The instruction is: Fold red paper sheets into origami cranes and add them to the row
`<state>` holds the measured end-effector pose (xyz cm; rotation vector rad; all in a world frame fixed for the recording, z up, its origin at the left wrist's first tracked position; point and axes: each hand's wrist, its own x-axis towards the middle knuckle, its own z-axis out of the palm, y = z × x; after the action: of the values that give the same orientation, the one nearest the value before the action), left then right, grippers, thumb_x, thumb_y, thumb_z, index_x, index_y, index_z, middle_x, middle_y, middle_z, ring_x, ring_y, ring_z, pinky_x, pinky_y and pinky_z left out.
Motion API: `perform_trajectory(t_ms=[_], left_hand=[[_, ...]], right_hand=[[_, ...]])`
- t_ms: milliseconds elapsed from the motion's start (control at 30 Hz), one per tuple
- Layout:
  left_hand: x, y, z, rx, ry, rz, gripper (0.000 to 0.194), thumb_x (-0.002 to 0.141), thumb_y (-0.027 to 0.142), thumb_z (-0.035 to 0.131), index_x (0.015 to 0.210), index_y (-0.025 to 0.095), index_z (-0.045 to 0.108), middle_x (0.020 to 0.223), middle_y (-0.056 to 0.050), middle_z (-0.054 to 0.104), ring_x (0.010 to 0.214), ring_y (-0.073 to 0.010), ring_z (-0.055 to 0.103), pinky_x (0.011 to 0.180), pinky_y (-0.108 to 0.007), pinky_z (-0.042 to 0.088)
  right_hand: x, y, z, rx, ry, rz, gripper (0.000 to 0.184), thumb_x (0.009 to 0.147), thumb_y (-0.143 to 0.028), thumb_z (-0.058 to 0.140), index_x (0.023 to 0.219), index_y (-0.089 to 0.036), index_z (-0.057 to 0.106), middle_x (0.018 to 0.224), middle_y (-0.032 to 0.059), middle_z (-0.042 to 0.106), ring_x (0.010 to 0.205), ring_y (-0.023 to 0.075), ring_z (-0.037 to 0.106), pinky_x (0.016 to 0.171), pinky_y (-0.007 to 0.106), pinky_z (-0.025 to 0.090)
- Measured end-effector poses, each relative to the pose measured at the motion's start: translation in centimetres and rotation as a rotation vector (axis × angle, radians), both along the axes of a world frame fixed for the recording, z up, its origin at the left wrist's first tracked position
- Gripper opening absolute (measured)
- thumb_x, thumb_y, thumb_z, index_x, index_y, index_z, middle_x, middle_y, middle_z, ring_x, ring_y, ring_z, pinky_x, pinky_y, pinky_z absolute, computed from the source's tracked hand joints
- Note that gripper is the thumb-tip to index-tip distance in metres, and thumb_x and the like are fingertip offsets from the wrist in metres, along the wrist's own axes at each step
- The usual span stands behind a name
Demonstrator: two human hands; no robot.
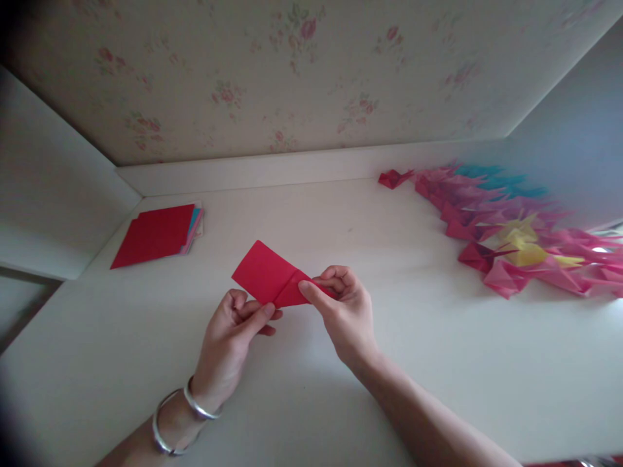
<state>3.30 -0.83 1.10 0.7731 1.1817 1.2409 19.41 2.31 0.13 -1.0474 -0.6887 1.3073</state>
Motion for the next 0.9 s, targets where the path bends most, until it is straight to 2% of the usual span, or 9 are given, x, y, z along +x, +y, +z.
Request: perform_trajectory(t_ms=[133,233,333,600,800,900], left_hand=[[-0.14,0.34,0.11,-0.115,-0.024,-0.139,0.042,0.078,0.031,0.08,0.113,0.019,0.06,0.098,-0.006,0.077,0.087,-0.0191,0.074,0.061,-0.022,0.059],[-0.03,0.34,-0.02,-0.134,0.06,-0.207,0.038,0.079,0.036,0.079,0.109,0.013,0.072,0.095,-0.011,0.078,0.087,-0.0216,0.075,0.064,-0.023,0.06],[0.14,0.23,-0.13,-0.132,0.117,-0.186,0.036,0.083,0.038,0.074,0.108,0.013,0.075,0.091,-0.011,0.079,0.082,-0.0221,0.076,0.062,-0.024,0.061],[0.12,0.15,-0.42,-0.12,0.105,-0.112,0.025,0.083,0.034,0.074,0.095,0.013,0.079,0.08,-0.009,0.08,0.071,-0.0192,0.075,0.057,-0.022,0.059],[0.05,0.21,-0.4,-0.106,0.105,-0.107,0.025,0.082,0.034,0.075,0.096,0.014,0.079,0.084,-0.009,0.08,0.075,-0.0193,0.075,0.062,-0.023,0.06],[0.01,0.17,-0.45,-0.109,0.112,-0.105,0.025,0.082,0.035,0.076,0.093,0.014,0.079,0.081,-0.009,0.08,0.075,-0.0195,0.075,0.064,-0.023,0.06]], right_hand=[[-0.03,-0.06,-0.07,-0.009,-0.008,0.053,0.035,0.068,-0.023,0.088,0.082,-0.021,0.057,0.069,-0.0024,0.073,0.061,0.0101,0.066,0.059,0.02,0.052],[-0.07,-0.21,-0.23,-0.02,-0.03,0.102,0.034,0.069,-0.024,0.087,0.083,-0.021,0.056,0.069,-0.0035,0.072,0.061,0.0099,0.066,0.058,0.019,0.051],[-0.08,-0.32,-0.36,-0.041,-0.05,0.118,0.033,0.069,-0.026,0.087,0.083,-0.021,0.057,0.069,-0.0037,0.071,0.062,0.0108,0.066,0.059,0.02,0.052],[-0.14,-0.13,-0.29,-0.077,-0.08,0.153,0.035,0.068,-0.031,0.087,0.08,-0.02,0.056,0.064,-0.0042,0.068,0.058,0.0108,0.063,0.056,0.02,0.048],[-0.41,-0.65,-0.17,-0.093,-0.186,0.315,0.039,0.071,-0.035,0.083,0.098,-0.022,0.059,0.074,-0.0012,0.074,0.062,0.014,0.066,0.058,0.023,0.049],[-0.36,-0.74,0.0,-0.118,-0.255,0.343,0.047,0.069,-0.036,0.084,0.106,-0.022,0.059,0.072,-0.0007,0.074,0.063,0.0162,0.068,0.057,0.024,0.05]])
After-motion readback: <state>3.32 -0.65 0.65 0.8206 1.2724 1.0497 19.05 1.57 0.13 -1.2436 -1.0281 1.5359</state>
